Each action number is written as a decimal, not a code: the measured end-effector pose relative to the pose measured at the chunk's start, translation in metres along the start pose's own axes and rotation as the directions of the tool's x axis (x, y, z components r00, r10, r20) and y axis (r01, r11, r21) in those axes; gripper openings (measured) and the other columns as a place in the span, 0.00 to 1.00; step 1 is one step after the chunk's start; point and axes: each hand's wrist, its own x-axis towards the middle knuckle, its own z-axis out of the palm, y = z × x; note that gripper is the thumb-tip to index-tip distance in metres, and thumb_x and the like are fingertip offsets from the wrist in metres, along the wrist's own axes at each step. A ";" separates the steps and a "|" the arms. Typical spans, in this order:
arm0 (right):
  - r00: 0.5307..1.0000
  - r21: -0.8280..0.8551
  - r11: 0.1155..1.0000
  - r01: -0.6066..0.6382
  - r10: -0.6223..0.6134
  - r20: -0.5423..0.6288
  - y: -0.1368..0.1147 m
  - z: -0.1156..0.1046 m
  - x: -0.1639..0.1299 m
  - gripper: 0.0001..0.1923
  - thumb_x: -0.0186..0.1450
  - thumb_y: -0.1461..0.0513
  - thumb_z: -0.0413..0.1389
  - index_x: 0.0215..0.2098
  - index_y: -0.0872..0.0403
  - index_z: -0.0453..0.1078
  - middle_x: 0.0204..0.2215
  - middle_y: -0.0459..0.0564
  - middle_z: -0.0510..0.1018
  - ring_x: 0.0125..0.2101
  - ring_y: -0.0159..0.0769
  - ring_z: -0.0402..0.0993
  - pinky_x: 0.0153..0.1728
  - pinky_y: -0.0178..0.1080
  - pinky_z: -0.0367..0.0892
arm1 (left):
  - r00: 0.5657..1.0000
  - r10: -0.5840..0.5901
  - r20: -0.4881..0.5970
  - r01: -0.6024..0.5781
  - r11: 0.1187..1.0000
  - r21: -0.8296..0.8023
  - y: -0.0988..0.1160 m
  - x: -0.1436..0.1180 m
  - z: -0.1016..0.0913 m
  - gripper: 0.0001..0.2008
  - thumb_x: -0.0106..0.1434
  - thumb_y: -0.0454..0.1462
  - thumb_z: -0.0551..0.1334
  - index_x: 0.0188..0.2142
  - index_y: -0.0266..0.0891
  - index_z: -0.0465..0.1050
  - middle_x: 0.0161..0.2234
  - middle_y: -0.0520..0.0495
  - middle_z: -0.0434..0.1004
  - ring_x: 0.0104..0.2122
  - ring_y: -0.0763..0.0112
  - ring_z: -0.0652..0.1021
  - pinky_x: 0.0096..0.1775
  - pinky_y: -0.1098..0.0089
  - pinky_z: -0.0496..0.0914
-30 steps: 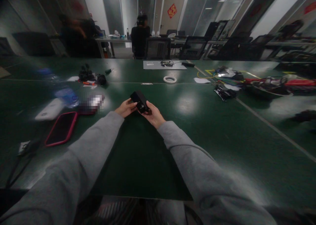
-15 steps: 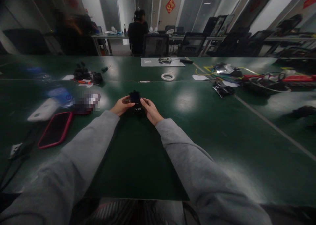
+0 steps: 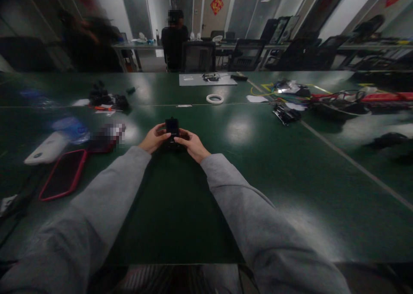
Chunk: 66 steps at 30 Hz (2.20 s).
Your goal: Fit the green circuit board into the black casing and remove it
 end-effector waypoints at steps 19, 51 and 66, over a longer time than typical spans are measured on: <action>0.998 -0.004 1.000 -0.024 0.024 0.061 0.004 -0.006 0.012 0.32 0.51 0.58 0.70 0.52 0.52 0.68 0.49 0.51 0.74 0.50 0.37 0.71 0.58 0.45 0.65 | 1.000 -0.009 -0.009 0.010 0.984 0.177 -0.001 0.009 -0.014 0.40 0.41 0.36 0.77 0.53 0.38 0.66 0.33 0.48 0.76 0.38 0.64 0.78 0.51 0.55 0.68; 1.000 -0.017 1.000 -0.018 0.018 0.022 0.001 -0.001 0.008 0.33 0.50 0.57 0.71 0.51 0.54 0.67 0.44 0.51 0.75 0.47 0.36 0.72 0.56 0.45 0.65 | 0.999 -0.042 0.029 0.038 0.988 0.149 -0.002 0.010 -0.015 0.38 0.38 0.35 0.77 0.49 0.37 0.65 0.36 0.48 0.76 0.39 0.65 0.77 0.50 0.56 0.67; 0.999 0.018 0.999 -0.033 0.033 0.010 -0.001 0.001 0.009 0.32 0.48 0.56 0.71 0.48 0.54 0.67 0.44 0.50 0.75 0.44 0.34 0.73 0.53 0.40 0.67 | 0.992 -0.089 0.091 0.051 0.933 0.357 0.000 0.014 -0.017 0.25 0.45 0.46 0.74 0.37 0.35 0.68 0.39 0.45 0.74 0.40 0.66 0.75 0.49 0.59 0.65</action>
